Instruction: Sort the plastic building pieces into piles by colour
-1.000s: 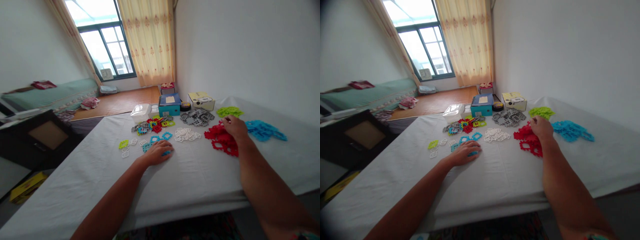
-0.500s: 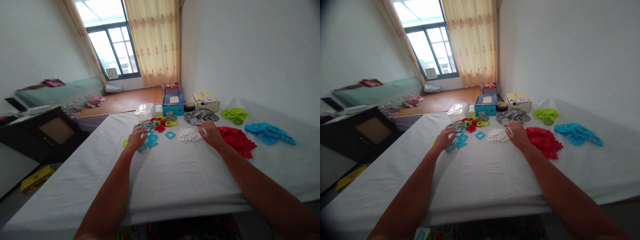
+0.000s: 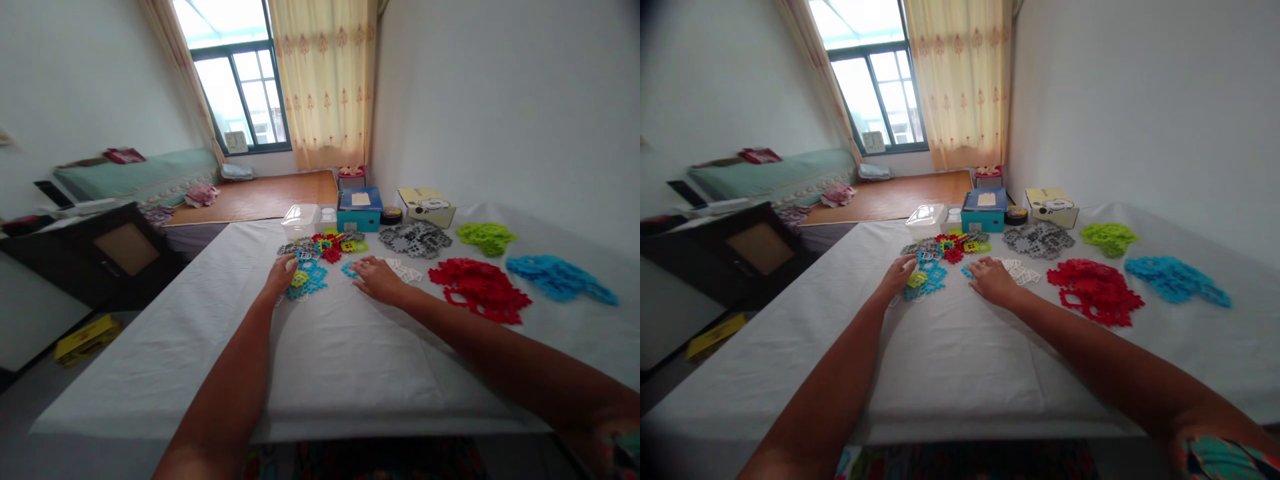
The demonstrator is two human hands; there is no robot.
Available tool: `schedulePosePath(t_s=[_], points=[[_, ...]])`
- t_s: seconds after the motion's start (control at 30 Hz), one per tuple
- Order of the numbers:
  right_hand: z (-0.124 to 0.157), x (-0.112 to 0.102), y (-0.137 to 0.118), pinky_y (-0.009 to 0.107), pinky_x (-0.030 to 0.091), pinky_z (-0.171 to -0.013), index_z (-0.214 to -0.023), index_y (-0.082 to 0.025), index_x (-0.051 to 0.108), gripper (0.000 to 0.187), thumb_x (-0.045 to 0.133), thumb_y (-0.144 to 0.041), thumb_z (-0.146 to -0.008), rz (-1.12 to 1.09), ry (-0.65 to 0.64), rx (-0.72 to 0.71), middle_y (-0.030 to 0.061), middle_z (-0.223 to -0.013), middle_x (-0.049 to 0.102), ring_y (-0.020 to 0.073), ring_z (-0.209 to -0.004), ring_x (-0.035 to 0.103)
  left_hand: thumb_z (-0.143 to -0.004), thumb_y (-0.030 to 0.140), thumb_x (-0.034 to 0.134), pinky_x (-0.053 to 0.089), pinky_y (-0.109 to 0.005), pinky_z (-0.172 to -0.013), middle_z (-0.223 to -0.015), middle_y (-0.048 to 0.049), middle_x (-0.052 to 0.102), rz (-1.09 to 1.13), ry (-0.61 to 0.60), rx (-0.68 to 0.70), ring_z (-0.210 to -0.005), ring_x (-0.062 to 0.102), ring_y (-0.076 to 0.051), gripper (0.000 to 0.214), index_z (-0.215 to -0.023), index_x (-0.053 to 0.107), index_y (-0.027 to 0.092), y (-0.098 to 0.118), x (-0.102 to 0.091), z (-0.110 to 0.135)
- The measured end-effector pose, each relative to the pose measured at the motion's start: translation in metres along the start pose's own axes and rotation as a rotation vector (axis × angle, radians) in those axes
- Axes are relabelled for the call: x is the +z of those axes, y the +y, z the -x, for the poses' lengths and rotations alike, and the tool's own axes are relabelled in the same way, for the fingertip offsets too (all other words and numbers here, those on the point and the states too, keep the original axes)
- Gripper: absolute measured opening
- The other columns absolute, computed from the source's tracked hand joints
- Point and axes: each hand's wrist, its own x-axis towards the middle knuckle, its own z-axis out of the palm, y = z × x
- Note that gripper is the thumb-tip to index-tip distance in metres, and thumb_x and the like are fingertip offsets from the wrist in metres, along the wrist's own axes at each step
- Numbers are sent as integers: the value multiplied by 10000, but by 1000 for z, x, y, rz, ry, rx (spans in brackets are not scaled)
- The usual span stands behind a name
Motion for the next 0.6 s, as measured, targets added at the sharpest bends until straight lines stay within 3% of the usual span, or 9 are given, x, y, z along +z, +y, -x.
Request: schedulePosePath(t_s=[0.13,0.23,0.33,0.47,0.6], points=[[-27,7,-6,446,334,-977,-1248,-163,577,438,497,-428,-909,119,-56,95,154,-1251,606,314,-1232,429,-884,316,439,432,-354,-988,-1109,-109,676,-31,86,-89,-1085,581,-222,352,-1077,680,148,-4,-7,2],[-36,13,-15,445,361,-934,-1135,-176,629,341,503,-397,-907,139,-74,75,148,-1129,660,317,-1163,482,-876,310,438,447,-338,-960,-1105,-106,681,-63,96,-141,-1057,598,-218,345,-1054,692,159,-6,-12,5],[-34,15,-25,419,408,-852,-1092,-164,632,279,484,-318,-912,119,-82,-2,161,-1055,675,305,-1048,551,-881,322,426,461,-332,-936,-1121,-105,678,-79,78,-135,-1040,609,-215,361,-1072,687,163,-6,-12,6],[-25,7,-29,372,437,-832,-1176,-140,584,312,408,-156,-919,77,-94,-116,166,-1049,674,256,-968,604,-882,322,411,449,-327,-956,-1125,-107,675,-156,21,-105,-1063,602,-215,374,-1079,683,157,-6,-12,6],[-8,-12,-10,283,441,-878,-1226,-185,565,349,416,-136,-914,-59,-8,-1,112,-1131,669,198,-1044,601,-875,322,392,437,-310,-974,-1127,-106,674,-201,-21,-53,-1087,596,-214,395,-1083,682,152,-10,-13,4]])
